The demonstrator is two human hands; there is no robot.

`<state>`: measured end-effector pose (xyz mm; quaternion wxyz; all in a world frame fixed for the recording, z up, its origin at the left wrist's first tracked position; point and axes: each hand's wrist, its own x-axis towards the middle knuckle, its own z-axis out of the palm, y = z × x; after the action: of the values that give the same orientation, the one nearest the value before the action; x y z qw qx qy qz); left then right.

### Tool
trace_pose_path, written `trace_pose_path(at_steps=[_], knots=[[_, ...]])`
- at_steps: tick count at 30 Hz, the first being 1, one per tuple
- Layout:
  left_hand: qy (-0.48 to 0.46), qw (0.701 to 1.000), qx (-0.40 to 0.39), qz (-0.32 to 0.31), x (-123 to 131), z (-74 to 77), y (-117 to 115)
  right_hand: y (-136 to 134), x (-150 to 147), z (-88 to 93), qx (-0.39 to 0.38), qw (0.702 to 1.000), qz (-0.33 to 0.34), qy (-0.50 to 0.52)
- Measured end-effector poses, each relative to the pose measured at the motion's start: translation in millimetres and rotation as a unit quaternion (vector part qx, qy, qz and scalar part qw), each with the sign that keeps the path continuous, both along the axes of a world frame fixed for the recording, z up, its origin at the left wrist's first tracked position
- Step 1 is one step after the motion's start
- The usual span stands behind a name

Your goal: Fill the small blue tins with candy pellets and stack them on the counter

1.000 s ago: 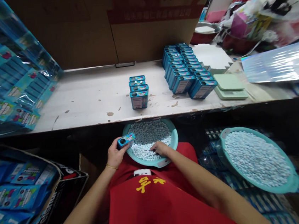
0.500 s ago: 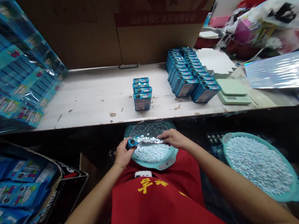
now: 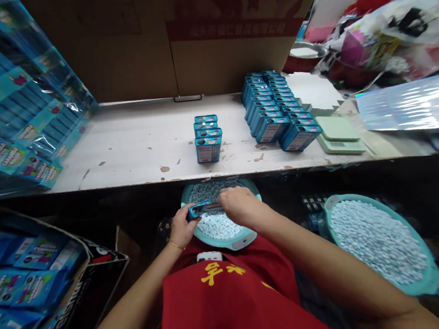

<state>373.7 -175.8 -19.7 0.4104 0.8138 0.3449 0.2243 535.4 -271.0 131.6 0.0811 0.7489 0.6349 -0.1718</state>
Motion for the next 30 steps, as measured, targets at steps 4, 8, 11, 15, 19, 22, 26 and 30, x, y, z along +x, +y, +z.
trace_pose_path(at_steps=[4, 8, 11, 15, 19, 22, 26, 30], knots=[[-0.032, 0.999, -0.037, 0.016, -12, 4.4, 3, -20, 36, -26.6, 0.041, 0.998, -0.037, 0.029], [-0.066, 0.996, -0.055, 0.021, -23, 7.4, 3, -23, 57, -99.0, 0.033, 0.991, -0.117, 0.054], [-0.065, 0.995, -0.058, 0.038, -27, 5.6, 3, -17, 42, -152.0, -0.021, 0.988, -0.146, 0.044], [-0.050, 0.995, -0.049, 0.064, -28, 2.5, 5, -14, 10, -190.0, -0.062, 0.986, -0.129, 0.081], [-0.043, 0.995, -0.053, 0.067, -29, 1.3, 6, -17, 8, -201.6, -0.076, 0.978, -0.115, 0.154], [-0.040, 0.995, -0.061, 0.067, -29, 0.4, 7, -22, 22, -202.8, -0.072, 0.966, -0.118, 0.219], [-0.044, 0.995, -0.066, 0.067, -27, 1.8, 7, -33, 39, -188.7, -0.051, 0.949, -0.128, 0.283], [-0.042, 0.995, -0.062, 0.062, -22, 4.3, 6, -42, 50, -146.4, -0.012, 0.893, -0.200, 0.403]])
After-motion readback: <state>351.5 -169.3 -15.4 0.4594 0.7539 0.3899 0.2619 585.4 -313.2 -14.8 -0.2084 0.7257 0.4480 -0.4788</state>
